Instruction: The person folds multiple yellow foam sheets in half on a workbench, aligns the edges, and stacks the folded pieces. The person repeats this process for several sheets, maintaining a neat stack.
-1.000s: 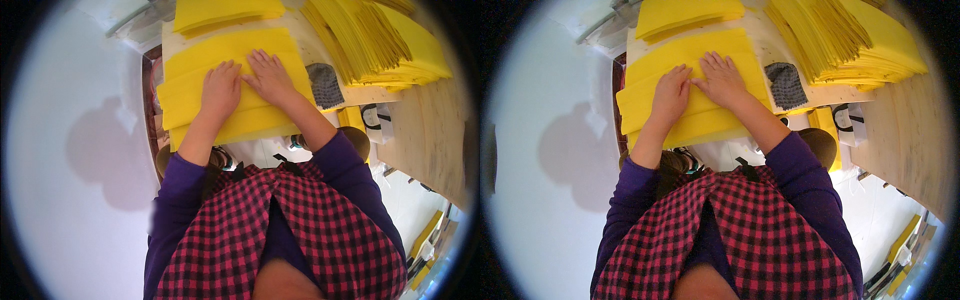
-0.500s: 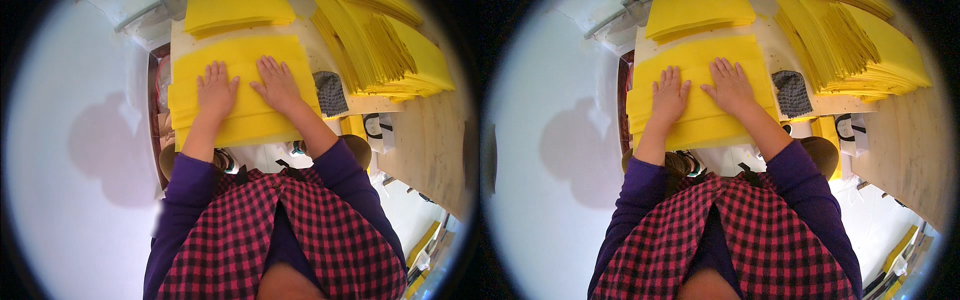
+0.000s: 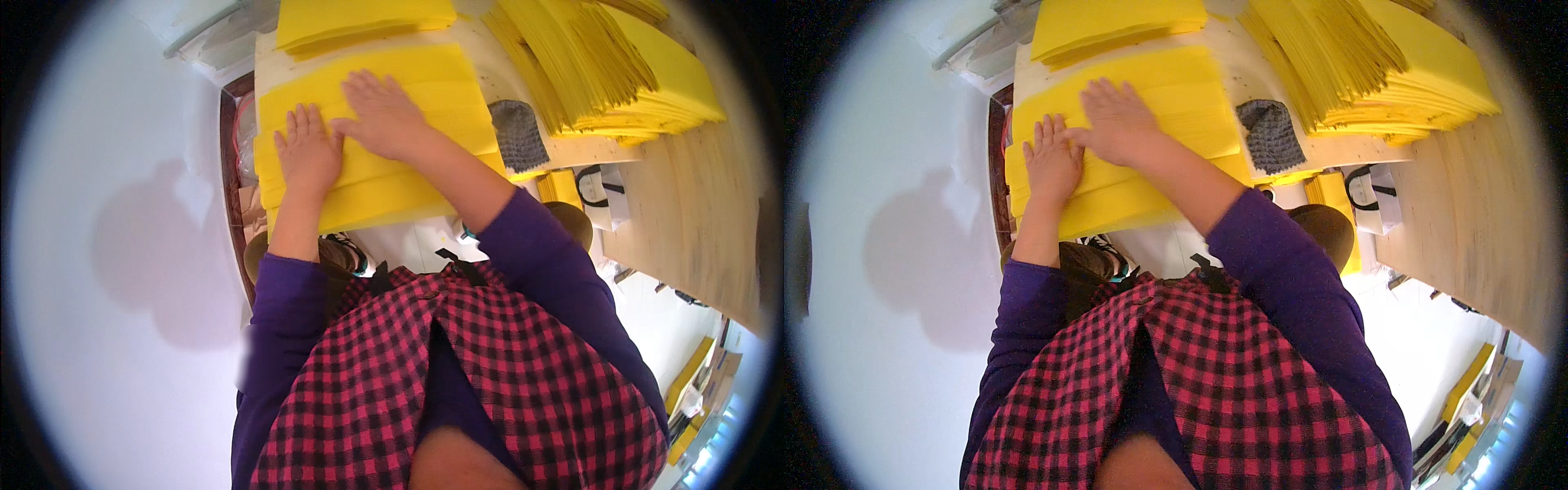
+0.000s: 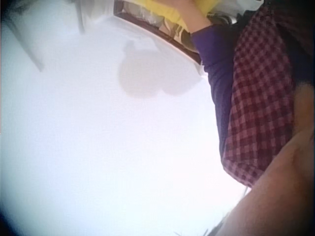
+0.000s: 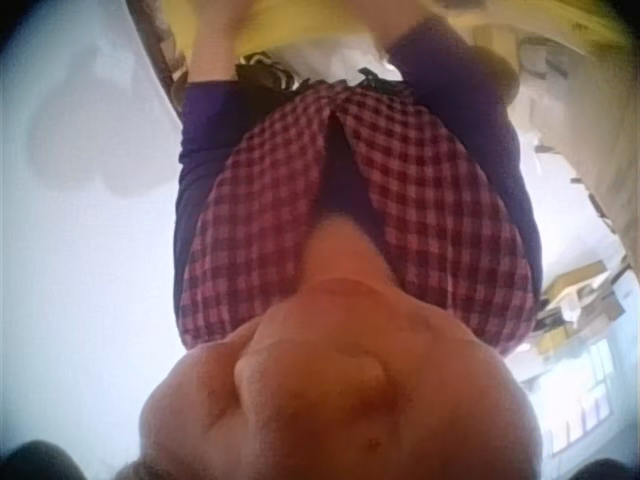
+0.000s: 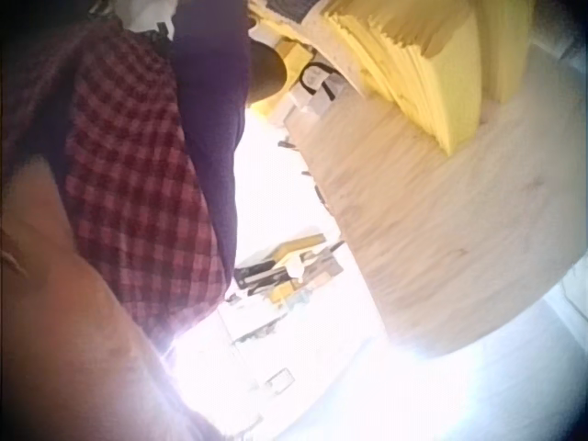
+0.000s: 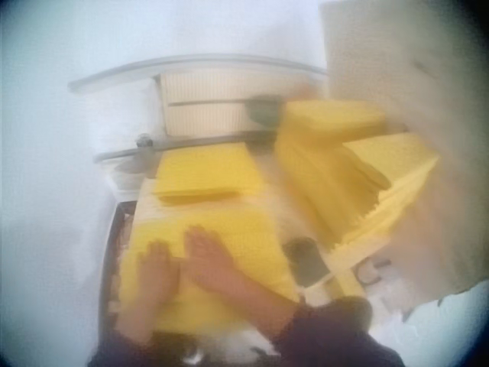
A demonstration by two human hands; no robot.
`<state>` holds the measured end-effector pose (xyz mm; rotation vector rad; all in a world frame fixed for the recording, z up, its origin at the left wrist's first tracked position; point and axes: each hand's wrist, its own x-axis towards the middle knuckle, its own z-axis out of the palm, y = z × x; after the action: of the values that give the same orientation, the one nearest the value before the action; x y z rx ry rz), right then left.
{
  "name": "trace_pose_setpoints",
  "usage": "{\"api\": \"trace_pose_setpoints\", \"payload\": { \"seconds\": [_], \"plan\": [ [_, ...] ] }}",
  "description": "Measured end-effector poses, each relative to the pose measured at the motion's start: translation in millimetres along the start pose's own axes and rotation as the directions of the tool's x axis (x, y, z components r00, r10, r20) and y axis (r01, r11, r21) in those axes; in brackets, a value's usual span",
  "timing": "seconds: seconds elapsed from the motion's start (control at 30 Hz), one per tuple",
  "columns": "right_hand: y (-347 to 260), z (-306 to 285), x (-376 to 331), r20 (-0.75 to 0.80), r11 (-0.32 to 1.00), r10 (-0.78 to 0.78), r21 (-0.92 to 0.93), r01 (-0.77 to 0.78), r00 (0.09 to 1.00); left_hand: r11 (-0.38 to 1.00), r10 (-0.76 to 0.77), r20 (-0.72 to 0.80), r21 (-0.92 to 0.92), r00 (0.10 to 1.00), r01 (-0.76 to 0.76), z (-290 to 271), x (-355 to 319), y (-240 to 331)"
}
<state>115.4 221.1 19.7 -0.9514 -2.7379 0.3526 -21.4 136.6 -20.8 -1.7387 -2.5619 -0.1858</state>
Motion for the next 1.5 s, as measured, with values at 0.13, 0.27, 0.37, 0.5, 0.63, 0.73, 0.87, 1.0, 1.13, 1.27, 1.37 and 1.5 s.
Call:
{"api": "trace_pose_setpoints", "payload": {
  "seconds": [0.13,0.27,0.37,0.5,0.63,0.73,0.87,1.0,1.13,1.27,1.37,1.5],
  "plan": [
    [-15.6,20.1,7.8,0.048,1.0,0.031,-0.001,-0.031,0.998,1.0,0.01,-0.005,0.024,1.0,-0.01,1.6,-2.3,-2.3],
    [13.9,22.5,-10.3,0.062,0.987,0.152,-0.066,-0.148,0.986,1.0,-0.003,-0.012,-0.005,1.0,0.003,3.0,-2.2,-1.9],
    [43.5,11.6,-29.0,0.032,0.959,0.239,-0.165,-0.231,0.97,0.999,-0.018,-0.016,-0.036,1.0,0.017,4.3,-0.1,-0.5],
    [63.0,2.2,-47.1,-0.011,0.923,0.337,-0.195,-0.332,0.941,0.997,-0.009,-0.012,-0.08,1.0,0.008,3.3,-1.0,-2.4],
    [66.1,3.6,-45.2,-0.008,0.916,0.355,-0.195,-0.35,0.935,0.985,-0.026,0.05,-0.166,0.998,0.034,-11.4,8.7,-3.0],
    [67.9,5.8,-45.0,0.003,0.919,0.341,-0.212,-0.333,0.94,0.981,0.069,-0.026,-0.179,0.997,-0.072,-17.2,19.0,19.9],
    [68.6,5.8,-44.1,0.0,0.92,0.331,-0.222,-0.323,0.943,0.951,0.138,-0.001,-0.281,0.99,-0.133,-9.5,27.7,57.1],
    [67.2,5.9,-47.7,-0.044,0.924,0.32,-0.206,-0.322,0.946,0.973,0.055,0.042,-0.225,0.998,-0.044,4.3,18.3,33.5],
    [68.8,8.1,-48.2,-0.028,0.935,0.312,-0.171,-0.312,0.95,0.99,-0.073,0.098,-0.113,0.993,0.083,8.1,13.7,-14.7],
    [73.5,11.4,-47.7,-0.037,0.938,0.309,-0.151,-0.311,0.95,0.973,-0.172,0.109,-0.136,0.979,0.186,6.7,8.6,-41.3],
    [72.9,11.5,-48.3,-0.044,0.944,0.3,-0.126,-0.304,0.953,0.961,-0.22,0.122,-0.143,0.968,0.236,4.4,5.3,-48.4],
    [68.7,3.0,-48.8,-0.034,0.943,0.309,-0.12,-0.311,0.95,0.969,-0.22,0.119,-0.086,0.968,0.231,3.5,2.9,-47.1]
  ]
}}
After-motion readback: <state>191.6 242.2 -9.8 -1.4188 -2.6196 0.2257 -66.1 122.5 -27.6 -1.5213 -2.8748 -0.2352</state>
